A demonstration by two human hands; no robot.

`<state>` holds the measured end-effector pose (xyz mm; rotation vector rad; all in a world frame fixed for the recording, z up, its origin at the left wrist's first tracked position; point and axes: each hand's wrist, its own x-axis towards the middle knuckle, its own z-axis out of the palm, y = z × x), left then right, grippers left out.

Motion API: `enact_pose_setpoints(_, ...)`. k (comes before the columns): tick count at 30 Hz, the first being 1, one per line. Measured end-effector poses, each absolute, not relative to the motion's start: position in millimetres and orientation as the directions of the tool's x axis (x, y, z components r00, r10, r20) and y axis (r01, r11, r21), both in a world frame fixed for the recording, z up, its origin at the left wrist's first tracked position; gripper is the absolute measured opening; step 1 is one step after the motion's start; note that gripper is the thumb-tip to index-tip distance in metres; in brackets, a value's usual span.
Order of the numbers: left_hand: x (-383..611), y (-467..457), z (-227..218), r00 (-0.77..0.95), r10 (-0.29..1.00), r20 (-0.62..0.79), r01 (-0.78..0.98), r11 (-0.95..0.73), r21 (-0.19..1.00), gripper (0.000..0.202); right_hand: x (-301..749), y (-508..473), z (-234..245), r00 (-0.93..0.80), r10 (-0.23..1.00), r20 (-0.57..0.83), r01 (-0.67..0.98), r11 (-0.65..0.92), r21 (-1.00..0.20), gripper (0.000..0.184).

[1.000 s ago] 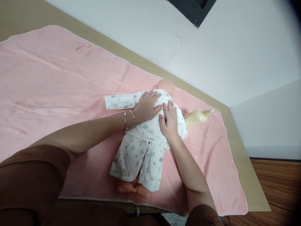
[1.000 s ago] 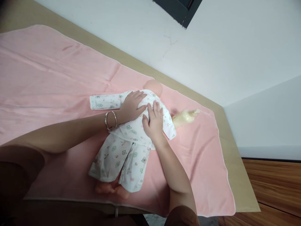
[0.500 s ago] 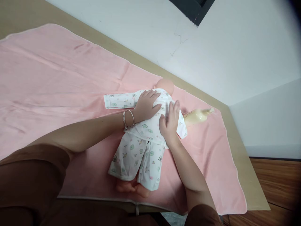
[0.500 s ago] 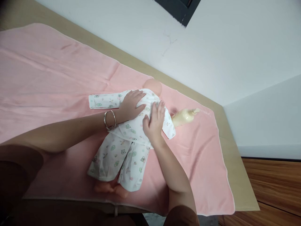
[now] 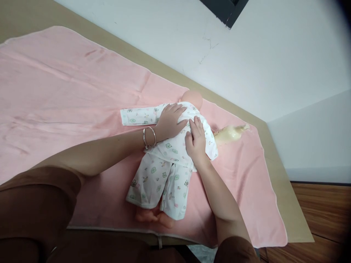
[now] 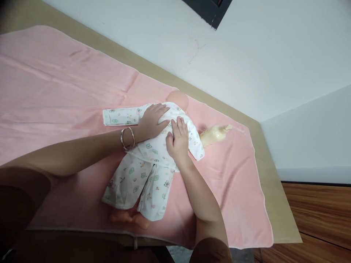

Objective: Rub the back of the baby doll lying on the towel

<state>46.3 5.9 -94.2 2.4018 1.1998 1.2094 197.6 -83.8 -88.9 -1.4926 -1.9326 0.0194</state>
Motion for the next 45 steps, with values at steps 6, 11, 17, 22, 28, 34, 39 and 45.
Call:
enact_pose_setpoints(6,46.8,7.2,-94.8,0.342,0.736,0.584,0.567,-0.657,0.497,0.047,196.6,-84.9,-86.8,-0.100,0.862,0.496,0.851,0.332,-0.406,0.053)
enact_pose_setpoints(11,47.3,8.1,-95.4,0.338,0.735,0.587,0.568,-0.657,0.496,0.047,197.1,-84.3,-87.3,-0.098,0.860,0.500,0.845,0.338,-0.415,0.053)
enact_pose_setpoints(17,47.7,8.8,-96.1,0.337,0.735,0.588,0.563,-0.658,0.500,0.045,198.2,-82.9,-89.4,-0.097,0.850,0.518,0.844,0.346,-0.410,0.052)
enact_pose_setpoints(22,47.6,8.4,-95.0,0.338,0.729,0.595,0.569,-0.662,0.488,0.047,197.7,-83.0,-89.2,-0.085,0.856,0.510,0.835,0.340,-0.432,0.053)
enact_pose_setpoints(28,47.0,7.4,-93.6,0.343,0.745,0.572,0.563,-0.651,0.510,0.048,197.3,-83.3,-87.6,-0.082,0.868,0.489,0.838,0.326,-0.438,0.054)
enact_pose_setpoints(34,46.1,5.8,-92.7,0.342,0.751,0.565,0.568,-0.644,0.513,0.048,197.8,-82.5,-89.3,-0.082,0.860,0.504,0.844,0.329,-0.423,0.053)
enact_pose_setpoints(39,46.1,5.3,-92.1,0.339,0.747,0.571,0.579,-0.644,0.500,0.047,197.3,-82.9,-88.5,-0.083,0.855,0.512,0.835,0.339,-0.432,0.051)
enact_pose_setpoints(45,46.5,6.2,-93.4,0.337,0.743,0.578,0.580,-0.647,0.494,0.047,197.4,-82.9,-87.8,-0.079,0.853,0.515,0.836,0.338,-0.433,0.051)
